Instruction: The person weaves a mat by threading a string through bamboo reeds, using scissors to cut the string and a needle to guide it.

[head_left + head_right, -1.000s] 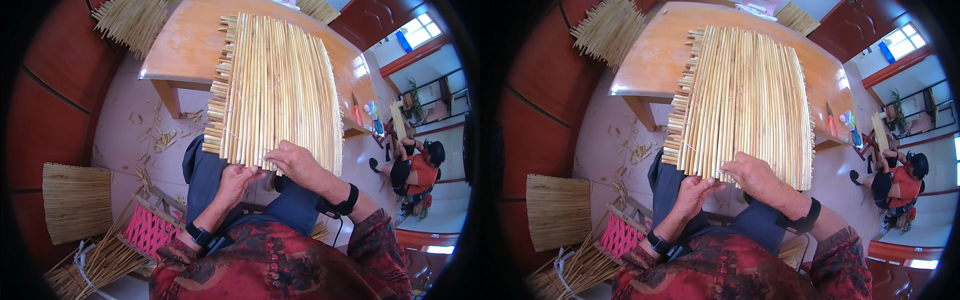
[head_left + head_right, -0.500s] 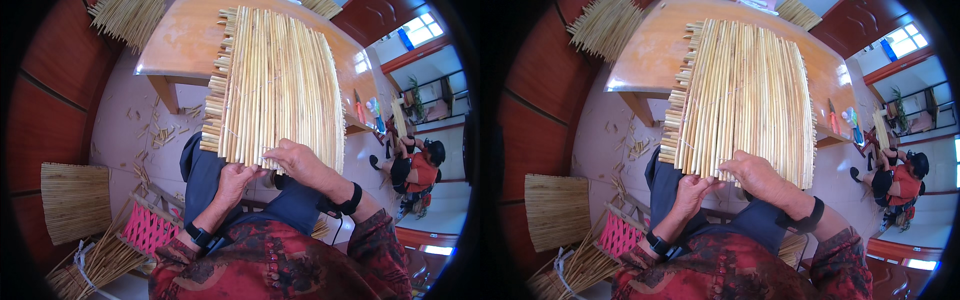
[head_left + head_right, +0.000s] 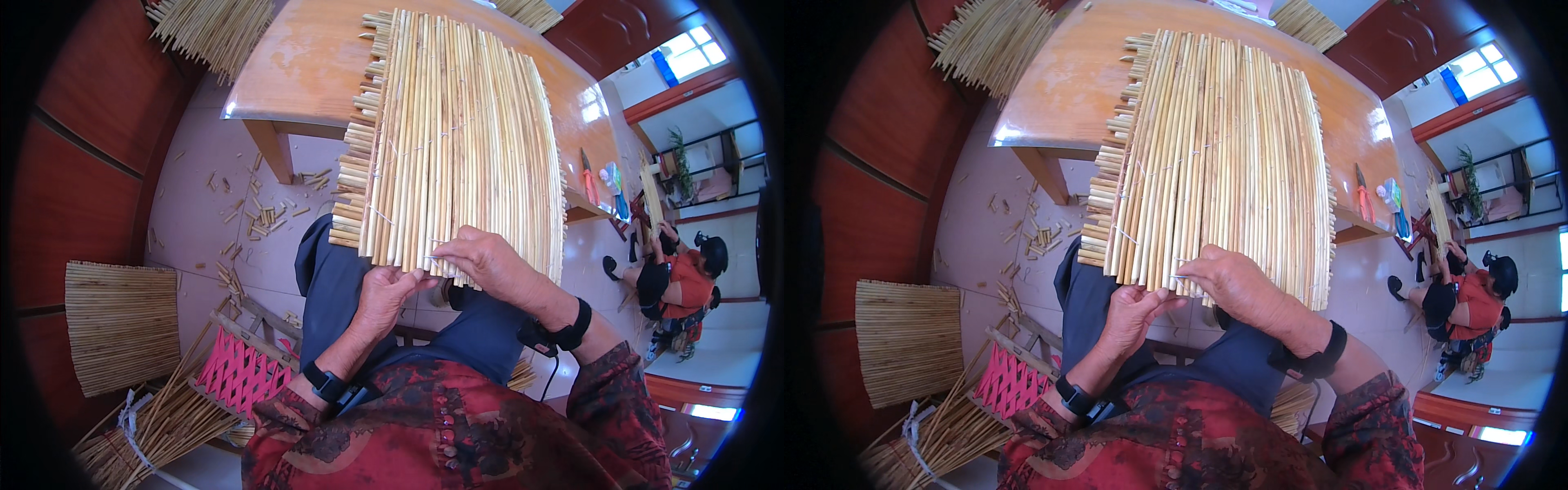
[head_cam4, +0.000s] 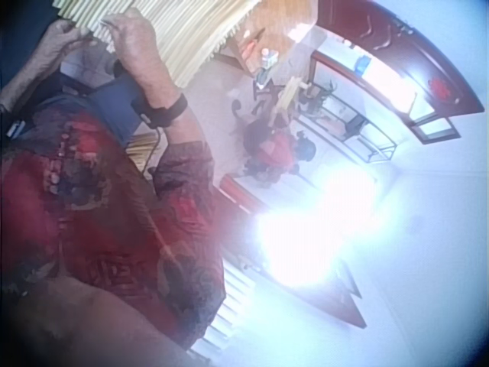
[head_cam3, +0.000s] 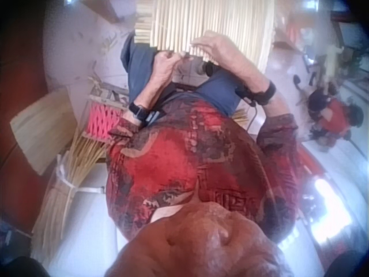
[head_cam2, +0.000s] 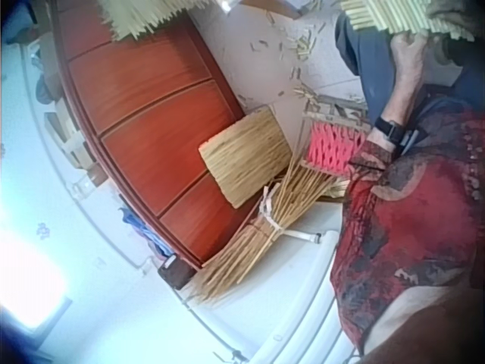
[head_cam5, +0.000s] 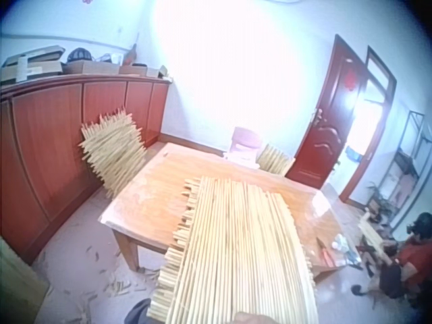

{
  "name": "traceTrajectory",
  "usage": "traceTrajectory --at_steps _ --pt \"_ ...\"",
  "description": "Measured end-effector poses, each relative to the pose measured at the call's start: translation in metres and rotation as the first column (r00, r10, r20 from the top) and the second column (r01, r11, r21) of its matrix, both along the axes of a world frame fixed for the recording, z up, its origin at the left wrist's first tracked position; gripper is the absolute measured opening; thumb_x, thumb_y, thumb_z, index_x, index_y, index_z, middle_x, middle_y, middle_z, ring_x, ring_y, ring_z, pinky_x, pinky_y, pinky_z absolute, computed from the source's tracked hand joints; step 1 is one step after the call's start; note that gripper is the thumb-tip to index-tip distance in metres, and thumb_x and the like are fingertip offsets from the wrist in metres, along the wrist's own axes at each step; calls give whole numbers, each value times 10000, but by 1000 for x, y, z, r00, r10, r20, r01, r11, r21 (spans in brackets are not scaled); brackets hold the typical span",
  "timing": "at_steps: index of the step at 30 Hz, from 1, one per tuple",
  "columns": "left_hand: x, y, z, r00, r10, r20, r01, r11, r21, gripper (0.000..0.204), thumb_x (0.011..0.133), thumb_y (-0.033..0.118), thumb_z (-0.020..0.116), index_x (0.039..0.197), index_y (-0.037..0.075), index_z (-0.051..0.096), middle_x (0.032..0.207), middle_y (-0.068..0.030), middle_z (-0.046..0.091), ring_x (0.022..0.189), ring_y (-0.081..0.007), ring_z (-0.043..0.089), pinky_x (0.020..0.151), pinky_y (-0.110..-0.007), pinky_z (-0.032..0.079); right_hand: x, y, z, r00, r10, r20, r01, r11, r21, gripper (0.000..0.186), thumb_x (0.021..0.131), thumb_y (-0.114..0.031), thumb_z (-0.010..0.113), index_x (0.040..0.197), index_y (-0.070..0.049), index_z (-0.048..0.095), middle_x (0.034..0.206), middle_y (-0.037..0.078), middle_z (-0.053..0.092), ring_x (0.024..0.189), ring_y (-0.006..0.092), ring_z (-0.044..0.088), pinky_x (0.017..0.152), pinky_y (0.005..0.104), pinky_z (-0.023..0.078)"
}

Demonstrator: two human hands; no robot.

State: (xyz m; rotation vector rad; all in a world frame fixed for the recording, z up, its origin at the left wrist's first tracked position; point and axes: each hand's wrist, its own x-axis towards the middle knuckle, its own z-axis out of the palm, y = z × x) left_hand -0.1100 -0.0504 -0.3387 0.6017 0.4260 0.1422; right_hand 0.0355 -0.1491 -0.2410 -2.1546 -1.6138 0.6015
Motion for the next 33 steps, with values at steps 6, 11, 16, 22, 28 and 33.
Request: traceTrajectory --at_steps 6,11,16,22,28,33 --pt "1 -1 0 1000 0 8 0 1000 7 265 846 35 528 1087 -75 507 1021 -116 584 907 -190 594 832 -355 505 0 2 3 999 26 47 -28 999 42 172 778 -46 590 934 -105 634 696 120 492 634 287 540 563 354 435" --pt "1 -1 -1 1000 5 11 -5 1000 10 273 845 37 530 1096 -65 505 1028 -110 583 922 -190 590 839 -356 500 0 6 7 996 54 67 -56 998 15 168 776 -48 584 925 -106 634 699 127 494 644 298 547 558 364 435" --pt "2 -3 -3 999 24 24 -25 1000 19 276 845 38 530 1096 -73 503 1036 -120 582 923 -198 592 845 -356 492 -2 10 14 993 72 94 -67 996 -55 158 781 -64 578 924 -103 634 702 125 509 654 299 556 564 367 442" --pt "0 -2 1 999 -2 45 -2 996 89 288 875 89 506 1110 -77 493 1059 -131 573 940 -201 584 842 -339 479 -10 16 23 969 97 227 -65 987 -144 171 742 -46 560 887 -93 637 703 129 529 665 302 566 580 373 463" --pt "4 -5 7 971 235 41 -237 971 43 397 930 287 413 1090 -59 523 1014 -111 591 879 -158 587 797 -291 485 -20 41 38 894 298 335 -176 920 -349 82 687 -55 541 752 -23 579 705 155 530 683 325 571 588 395 470" --pt "6 -5 2 968 250 -16 -248 966 76 375 926 275 422 1034 -62 546 955 -113 600 828 -156 594 704 -292 507 -28 47 33 891 306 335 -176 914 -365 94 682 -84 555 718 3 562 700 173 528 660 340 574 568 413 474"
